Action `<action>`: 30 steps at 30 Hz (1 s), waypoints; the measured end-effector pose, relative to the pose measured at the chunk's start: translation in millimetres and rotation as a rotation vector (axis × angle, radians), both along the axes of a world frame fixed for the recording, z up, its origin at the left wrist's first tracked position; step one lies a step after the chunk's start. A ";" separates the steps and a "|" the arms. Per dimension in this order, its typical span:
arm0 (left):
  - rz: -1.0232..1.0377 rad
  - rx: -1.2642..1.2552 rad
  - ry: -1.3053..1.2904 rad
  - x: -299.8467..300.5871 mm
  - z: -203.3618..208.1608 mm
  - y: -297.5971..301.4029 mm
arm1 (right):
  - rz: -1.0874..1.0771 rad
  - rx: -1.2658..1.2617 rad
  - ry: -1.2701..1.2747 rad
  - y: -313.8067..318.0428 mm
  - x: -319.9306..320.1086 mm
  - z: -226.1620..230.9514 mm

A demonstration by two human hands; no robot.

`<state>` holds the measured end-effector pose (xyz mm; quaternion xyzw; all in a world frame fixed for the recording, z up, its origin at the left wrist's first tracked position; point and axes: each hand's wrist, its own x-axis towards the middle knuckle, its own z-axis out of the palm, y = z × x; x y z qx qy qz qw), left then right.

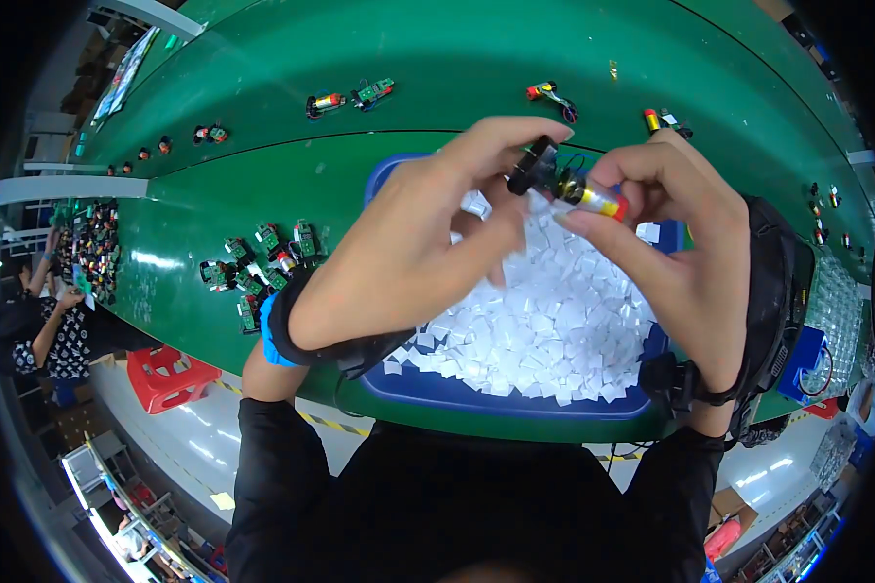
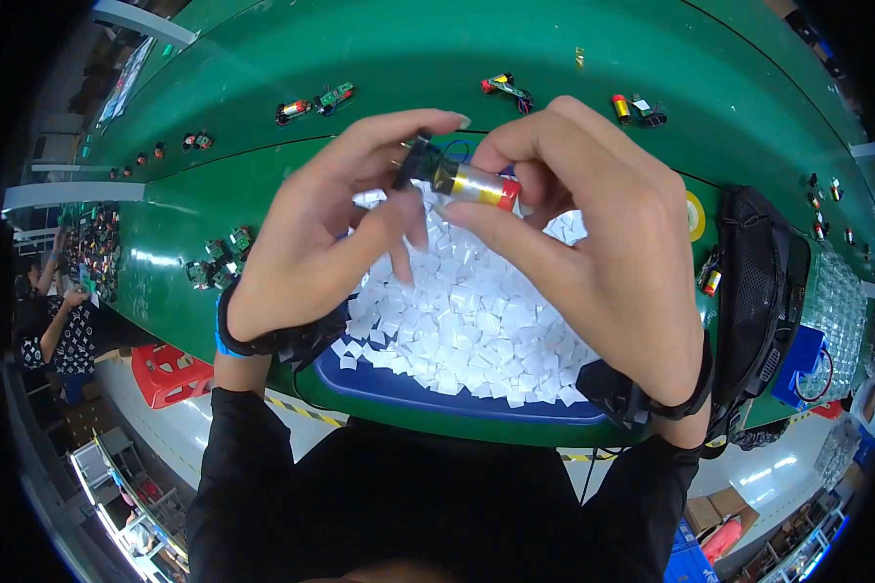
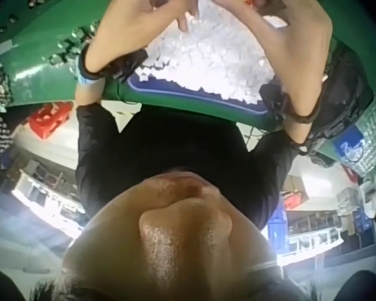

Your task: The person picks up a battery and circuit board assembly, applies a small white adhesive strip to it, and wraps the tape around the unit before placing it on the green workbench.

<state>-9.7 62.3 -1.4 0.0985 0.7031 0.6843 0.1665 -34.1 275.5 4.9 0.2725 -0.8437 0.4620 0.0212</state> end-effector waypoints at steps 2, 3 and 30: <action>0.002 -0.111 0.126 -4.5 -7.4 -2.1 | -0.008 -0.014 -0.032 -1.8 1.6 0.6; 0.004 -0.167 0.189 -6.4 -9.7 -3.2 | -0.016 -0.030 -0.062 -3.2 2.6 0.6; -0.161 0.321 -0.186 -22.7 -8.1 -20.6 | 0.162 0.236 0.768 1.8 -8.4 -6.4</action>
